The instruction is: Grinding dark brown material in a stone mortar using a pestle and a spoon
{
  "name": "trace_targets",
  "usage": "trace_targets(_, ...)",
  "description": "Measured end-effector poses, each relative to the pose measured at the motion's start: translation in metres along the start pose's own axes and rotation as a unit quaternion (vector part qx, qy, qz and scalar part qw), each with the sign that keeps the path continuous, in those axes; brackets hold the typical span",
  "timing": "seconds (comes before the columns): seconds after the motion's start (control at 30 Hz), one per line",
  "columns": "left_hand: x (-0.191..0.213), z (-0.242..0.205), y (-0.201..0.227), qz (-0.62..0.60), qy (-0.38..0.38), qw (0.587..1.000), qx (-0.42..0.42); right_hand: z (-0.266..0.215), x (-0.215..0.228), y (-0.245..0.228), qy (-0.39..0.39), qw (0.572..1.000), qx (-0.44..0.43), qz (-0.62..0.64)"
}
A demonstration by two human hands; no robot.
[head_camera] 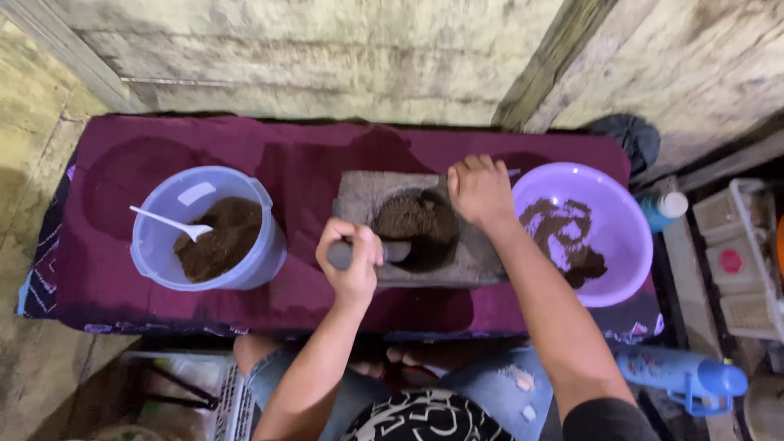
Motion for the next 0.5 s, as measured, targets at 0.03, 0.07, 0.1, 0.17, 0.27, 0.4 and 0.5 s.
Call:
trace_targets(0.03,-0.011,0.008,0.012,-0.003,0.001,1.0,-0.008,0.004,0.001,0.002,0.006,1.0,0.005,-0.003)
trace_targets(0.07,-0.022,0.012,0.026,0.01,-0.027,0.999,-0.014,0.001,0.001,0.001,0.0,1.0,0.0,-0.003)
trace_targets(0.1,-0.033,0.016,0.039,0.024,-0.055,0.998,-0.02,-0.001,0.0,0.001,-0.005,1.0,-0.006,-0.004)
trace_targets(0.17,-0.037,0.021,0.042,0.037,-0.076,0.996,-0.032,0.0,-0.001,0.0,0.003,1.0,-0.012,-0.01)
trace_targets(0.27,-0.025,0.01,0.005,0.053,-0.101,0.993,-0.029,-0.001,-0.005,0.0,-0.006,1.0,-0.026,-0.015)
trace_targets(0.4,-0.011,-0.004,-0.026,0.047,-0.085,0.995,-0.003,-0.001,-0.005,0.002,-0.047,0.998,-0.035,0.001)
trace_targets(0.5,-0.024,-0.002,-0.001,-0.032,-0.097,0.995,-0.006,0.006,0.009,-0.004,-0.02,1.0,-0.019,-0.008)
Point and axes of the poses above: each hand's wrist, its own z-axis towards the middle knuckle, its own x-axis out of the back of the hand, y = z × x, the point moved 4 cm from there along z, towards the middle knuckle, and after that the axes turned 1 degree about -z, right-handed, at the moved point
